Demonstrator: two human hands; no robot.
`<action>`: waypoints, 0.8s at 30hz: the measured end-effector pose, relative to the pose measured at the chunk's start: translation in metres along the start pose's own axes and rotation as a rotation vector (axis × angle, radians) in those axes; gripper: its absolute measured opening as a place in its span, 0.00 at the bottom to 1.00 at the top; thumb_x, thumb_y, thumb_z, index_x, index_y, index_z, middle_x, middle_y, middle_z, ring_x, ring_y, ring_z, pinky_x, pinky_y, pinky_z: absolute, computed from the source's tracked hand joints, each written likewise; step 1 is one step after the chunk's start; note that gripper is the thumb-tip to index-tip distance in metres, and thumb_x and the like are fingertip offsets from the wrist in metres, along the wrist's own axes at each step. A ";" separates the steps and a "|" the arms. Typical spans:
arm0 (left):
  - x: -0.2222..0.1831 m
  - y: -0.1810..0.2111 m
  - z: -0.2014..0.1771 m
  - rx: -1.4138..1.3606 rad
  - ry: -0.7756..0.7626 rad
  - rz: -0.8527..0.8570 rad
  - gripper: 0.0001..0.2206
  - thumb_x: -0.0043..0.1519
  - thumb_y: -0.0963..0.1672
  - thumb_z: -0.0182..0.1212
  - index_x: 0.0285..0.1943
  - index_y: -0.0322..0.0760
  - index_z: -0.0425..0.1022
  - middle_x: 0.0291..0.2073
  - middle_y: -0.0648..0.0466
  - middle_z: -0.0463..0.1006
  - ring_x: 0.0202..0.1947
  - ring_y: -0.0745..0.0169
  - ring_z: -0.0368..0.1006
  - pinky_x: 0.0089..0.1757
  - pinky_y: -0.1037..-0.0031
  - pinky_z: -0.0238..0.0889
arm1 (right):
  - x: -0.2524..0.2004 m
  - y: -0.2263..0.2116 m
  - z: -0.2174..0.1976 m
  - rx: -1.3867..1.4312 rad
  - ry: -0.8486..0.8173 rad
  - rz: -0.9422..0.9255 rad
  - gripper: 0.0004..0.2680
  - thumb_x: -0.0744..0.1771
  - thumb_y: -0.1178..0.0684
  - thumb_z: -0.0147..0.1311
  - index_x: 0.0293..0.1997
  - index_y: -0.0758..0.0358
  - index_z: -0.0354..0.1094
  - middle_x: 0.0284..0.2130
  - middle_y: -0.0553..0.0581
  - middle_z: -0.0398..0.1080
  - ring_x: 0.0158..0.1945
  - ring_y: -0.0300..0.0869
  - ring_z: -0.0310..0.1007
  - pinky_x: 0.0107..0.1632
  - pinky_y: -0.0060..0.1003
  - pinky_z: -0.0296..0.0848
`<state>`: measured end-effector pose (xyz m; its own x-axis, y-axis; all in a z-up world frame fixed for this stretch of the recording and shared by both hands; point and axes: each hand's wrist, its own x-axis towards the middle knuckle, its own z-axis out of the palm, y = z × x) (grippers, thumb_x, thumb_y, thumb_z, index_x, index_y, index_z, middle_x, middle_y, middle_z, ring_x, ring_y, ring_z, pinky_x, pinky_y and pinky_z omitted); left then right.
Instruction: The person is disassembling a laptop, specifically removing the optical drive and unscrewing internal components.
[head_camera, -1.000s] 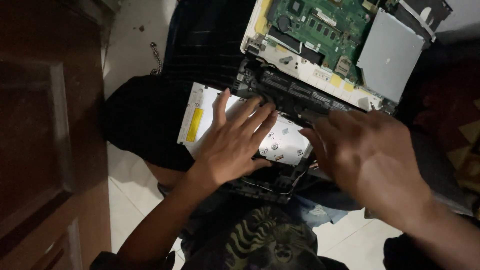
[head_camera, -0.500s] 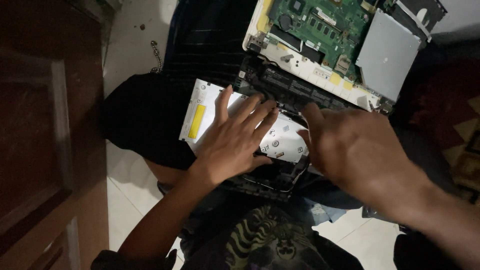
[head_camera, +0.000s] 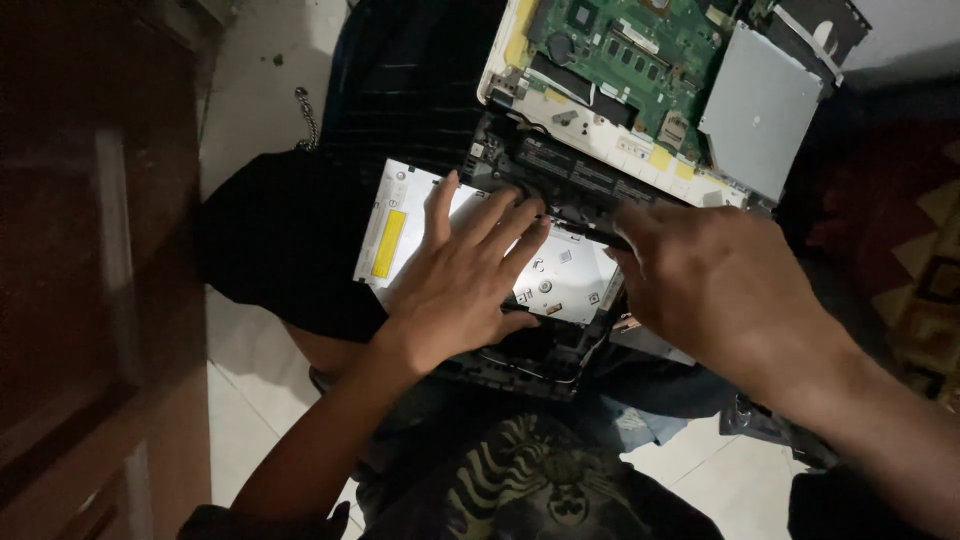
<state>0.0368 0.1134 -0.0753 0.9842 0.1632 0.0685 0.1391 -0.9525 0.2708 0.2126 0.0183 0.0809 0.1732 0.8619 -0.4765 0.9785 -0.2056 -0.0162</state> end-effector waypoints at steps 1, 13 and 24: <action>0.000 0.000 0.001 -0.009 0.000 0.000 0.45 0.59 0.69 0.47 0.77 0.43 0.59 0.75 0.52 0.61 0.75 0.53 0.53 0.68 0.34 0.25 | -0.001 0.000 0.001 -0.040 0.091 -0.050 0.04 0.69 0.55 0.57 0.45 0.62 0.74 0.13 0.52 0.68 0.12 0.42 0.59 0.15 0.39 0.56; -0.001 -0.002 0.004 -0.050 0.011 0.015 0.45 0.59 0.68 0.46 0.77 0.41 0.58 0.76 0.51 0.60 0.75 0.49 0.53 0.67 0.32 0.28 | 0.003 0.006 -0.006 -0.081 0.037 -0.225 0.10 0.69 0.65 0.55 0.29 0.58 0.63 0.17 0.49 0.62 0.17 0.38 0.58 0.17 0.34 0.60; 0.000 -0.001 0.010 -0.041 0.008 0.010 0.44 0.62 0.69 0.39 0.77 0.41 0.58 0.75 0.51 0.62 0.75 0.50 0.55 0.67 0.32 0.27 | -0.006 -0.003 0.008 -0.140 0.137 -0.116 0.15 0.75 0.52 0.54 0.26 0.50 0.64 0.12 0.45 0.58 0.12 0.33 0.49 0.15 0.29 0.52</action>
<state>0.0380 0.1120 -0.0850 0.9845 0.1561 0.0794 0.1245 -0.9428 0.3093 0.2075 0.0103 0.0764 0.0631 0.9330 -0.3542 0.9971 -0.0436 0.0627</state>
